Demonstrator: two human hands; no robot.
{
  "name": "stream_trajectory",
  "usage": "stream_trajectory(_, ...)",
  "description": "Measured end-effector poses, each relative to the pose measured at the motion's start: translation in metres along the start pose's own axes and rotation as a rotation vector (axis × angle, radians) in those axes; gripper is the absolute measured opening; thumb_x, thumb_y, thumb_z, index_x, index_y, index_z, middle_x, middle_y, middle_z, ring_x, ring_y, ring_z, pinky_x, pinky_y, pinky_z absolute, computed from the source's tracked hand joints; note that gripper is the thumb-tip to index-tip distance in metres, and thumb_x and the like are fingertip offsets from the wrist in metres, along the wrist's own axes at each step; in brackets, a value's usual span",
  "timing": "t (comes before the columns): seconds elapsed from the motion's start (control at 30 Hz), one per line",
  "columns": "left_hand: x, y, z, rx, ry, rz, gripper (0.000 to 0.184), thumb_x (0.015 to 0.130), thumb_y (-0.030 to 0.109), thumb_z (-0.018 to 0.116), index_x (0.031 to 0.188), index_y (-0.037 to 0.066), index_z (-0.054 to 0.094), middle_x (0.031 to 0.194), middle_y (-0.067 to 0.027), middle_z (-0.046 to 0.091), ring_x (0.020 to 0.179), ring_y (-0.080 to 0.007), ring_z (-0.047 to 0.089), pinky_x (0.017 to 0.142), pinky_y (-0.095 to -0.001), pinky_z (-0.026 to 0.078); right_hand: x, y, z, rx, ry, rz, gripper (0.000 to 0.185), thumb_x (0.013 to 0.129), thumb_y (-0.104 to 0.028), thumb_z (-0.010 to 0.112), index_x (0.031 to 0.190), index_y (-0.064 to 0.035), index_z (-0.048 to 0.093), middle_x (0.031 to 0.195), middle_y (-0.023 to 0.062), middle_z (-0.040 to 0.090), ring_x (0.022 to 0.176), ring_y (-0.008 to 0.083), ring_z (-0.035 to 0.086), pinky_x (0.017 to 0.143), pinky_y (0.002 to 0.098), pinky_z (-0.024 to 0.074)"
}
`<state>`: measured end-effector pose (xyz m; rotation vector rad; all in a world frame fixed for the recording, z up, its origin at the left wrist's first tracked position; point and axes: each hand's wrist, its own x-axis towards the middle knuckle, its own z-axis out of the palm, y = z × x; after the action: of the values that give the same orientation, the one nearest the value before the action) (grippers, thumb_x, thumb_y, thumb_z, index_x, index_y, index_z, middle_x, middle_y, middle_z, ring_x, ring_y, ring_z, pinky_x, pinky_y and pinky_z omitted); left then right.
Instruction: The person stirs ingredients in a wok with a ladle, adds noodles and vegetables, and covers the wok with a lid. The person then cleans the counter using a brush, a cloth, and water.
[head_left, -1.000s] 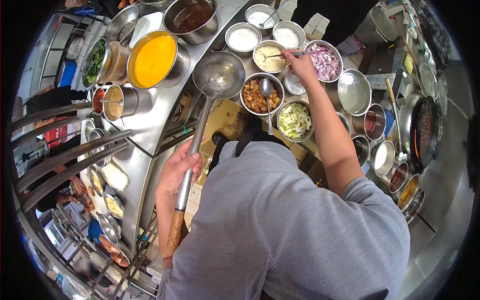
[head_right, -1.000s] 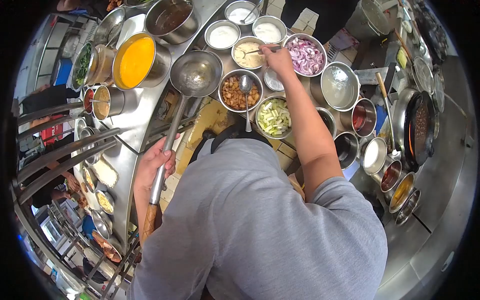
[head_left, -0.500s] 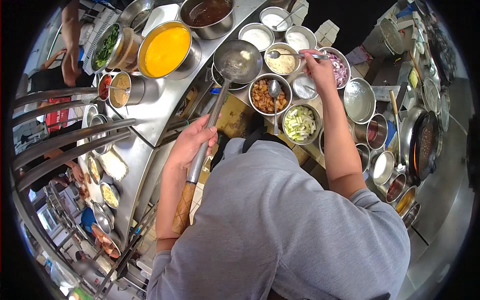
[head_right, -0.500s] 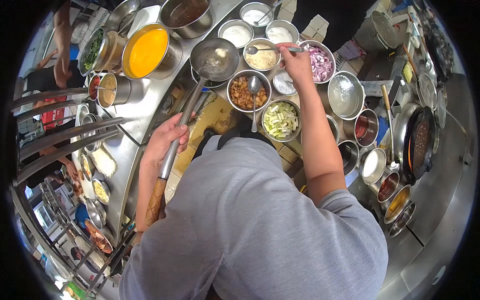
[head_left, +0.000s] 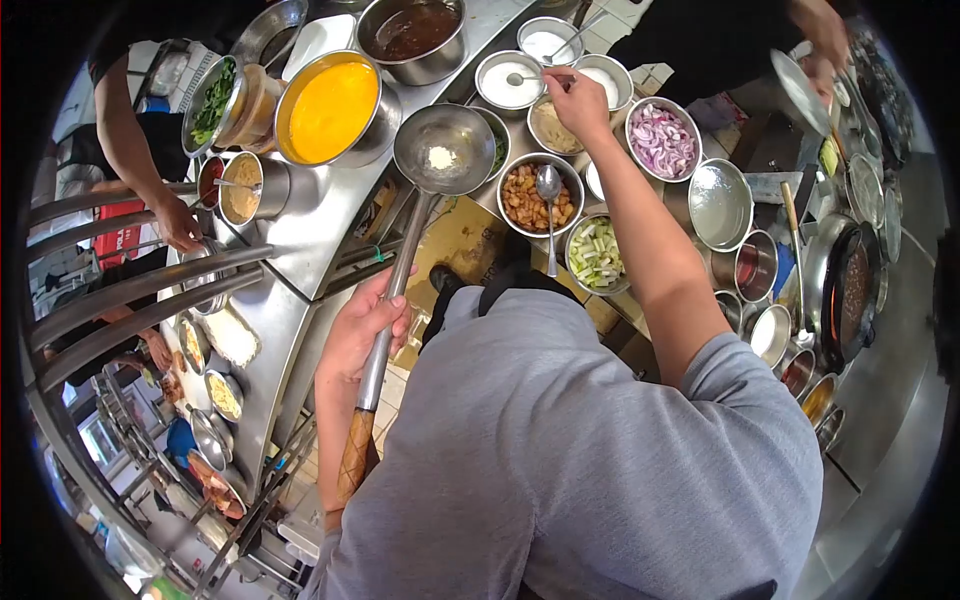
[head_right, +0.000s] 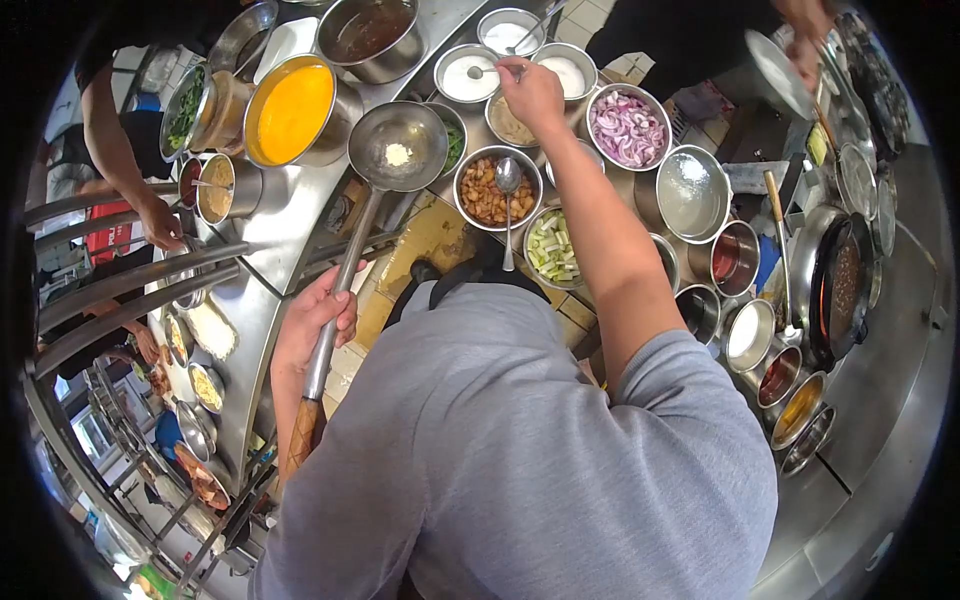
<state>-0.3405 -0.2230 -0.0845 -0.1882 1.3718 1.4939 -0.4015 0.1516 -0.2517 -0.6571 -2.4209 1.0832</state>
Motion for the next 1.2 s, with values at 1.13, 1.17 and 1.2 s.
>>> stream_trajectory(1.13, 0.047, 0.009, 0.016, -0.276, -0.352, 0.135, 0.057, 0.089, 0.016, 0.05, 0.135, -0.006, 0.025, 0.06, 0.0022, 0.04, 0.042, -0.006, 0.037, 0.044, -0.0204, 0.029, -0.013, 0.051, -0.082, -0.076, 0.316, 0.169, 0.018, 0.083, -0.025, 0.057, 0.089, -0.011, 0.066, 0.074, 0.0155, 0.065, 0.072, 0.0305, 0.064, 0.066, 0.0377, 0.0485)
stream_trajectory(1.17, 0.046, 0.008, 0.014, -0.257, -0.349, 0.133, 0.058, 0.088, 0.016, 0.051, 0.135, -0.006, 0.025, 0.06, 0.0024, 0.04, 0.042, -0.0058, 0.037, 0.044, -0.0202, 0.029, -0.014, 0.059, -0.077, -0.114, 0.329, 0.166, 0.018, 0.082, -0.026, 0.057, 0.089, -0.0136, 0.067, 0.075, 0.0169, 0.064, 0.073, 0.0334, 0.063, 0.067, 0.0407, 0.0484)
stream_trajectory(1.2, 0.044, 0.007, 0.012, -0.239, -0.344, 0.133, 0.059, 0.088, 0.016, 0.052, 0.135, -0.006, 0.025, 0.06, 0.0025, 0.04, 0.042, -0.0057, 0.037, 0.044, -0.02, 0.028, -0.014, 0.064, -0.074, -0.116, 0.335, 0.171, 0.018, 0.082, -0.026, 0.057, 0.089, -0.0136, 0.067, 0.075, 0.0169, 0.064, 0.073, 0.0334, 0.063, 0.067, 0.0407, 0.0484)
